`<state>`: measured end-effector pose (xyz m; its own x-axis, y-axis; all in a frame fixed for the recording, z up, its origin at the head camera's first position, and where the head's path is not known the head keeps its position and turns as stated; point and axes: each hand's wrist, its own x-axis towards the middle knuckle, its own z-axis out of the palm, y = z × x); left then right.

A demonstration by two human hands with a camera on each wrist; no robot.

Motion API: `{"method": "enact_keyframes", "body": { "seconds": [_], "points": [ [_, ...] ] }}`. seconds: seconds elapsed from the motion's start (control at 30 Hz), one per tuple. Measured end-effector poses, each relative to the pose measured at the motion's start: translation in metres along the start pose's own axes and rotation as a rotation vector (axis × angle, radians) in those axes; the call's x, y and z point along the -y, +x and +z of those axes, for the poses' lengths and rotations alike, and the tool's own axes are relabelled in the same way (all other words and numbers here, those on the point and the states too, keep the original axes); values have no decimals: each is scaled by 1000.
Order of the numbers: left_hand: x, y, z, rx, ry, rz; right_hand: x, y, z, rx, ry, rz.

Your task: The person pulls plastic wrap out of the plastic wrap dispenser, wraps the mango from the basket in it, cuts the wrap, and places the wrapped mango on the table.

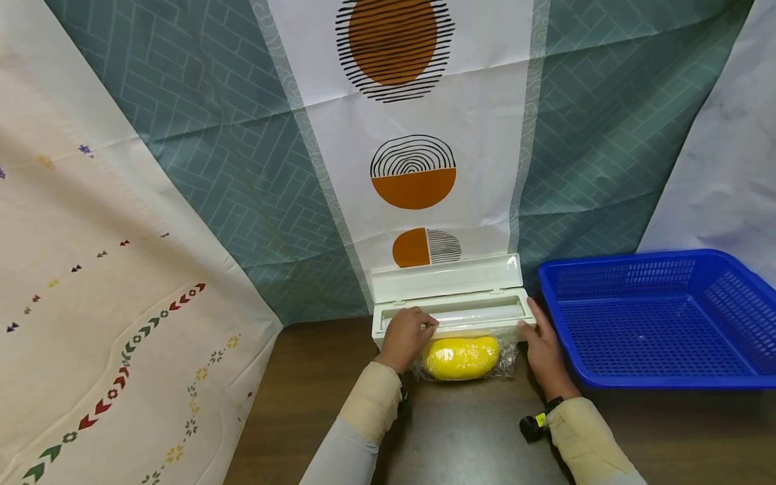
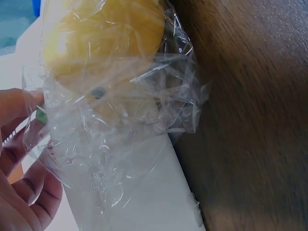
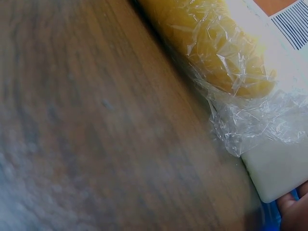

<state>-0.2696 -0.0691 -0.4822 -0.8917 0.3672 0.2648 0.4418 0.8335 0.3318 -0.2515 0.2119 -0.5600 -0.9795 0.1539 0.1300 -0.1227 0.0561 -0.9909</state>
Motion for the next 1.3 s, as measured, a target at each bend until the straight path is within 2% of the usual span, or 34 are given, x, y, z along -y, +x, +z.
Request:
{"method": "enact_keyframes", "body": {
  "seconds": [0.8,1.3],
  "points": [
    [5,-3,-3,2,19,-3,0,2,-1,2,18,17],
    [9,-6,-6,10,-19,-25,4,-2,1,-4,13,-23]
  ]
}}
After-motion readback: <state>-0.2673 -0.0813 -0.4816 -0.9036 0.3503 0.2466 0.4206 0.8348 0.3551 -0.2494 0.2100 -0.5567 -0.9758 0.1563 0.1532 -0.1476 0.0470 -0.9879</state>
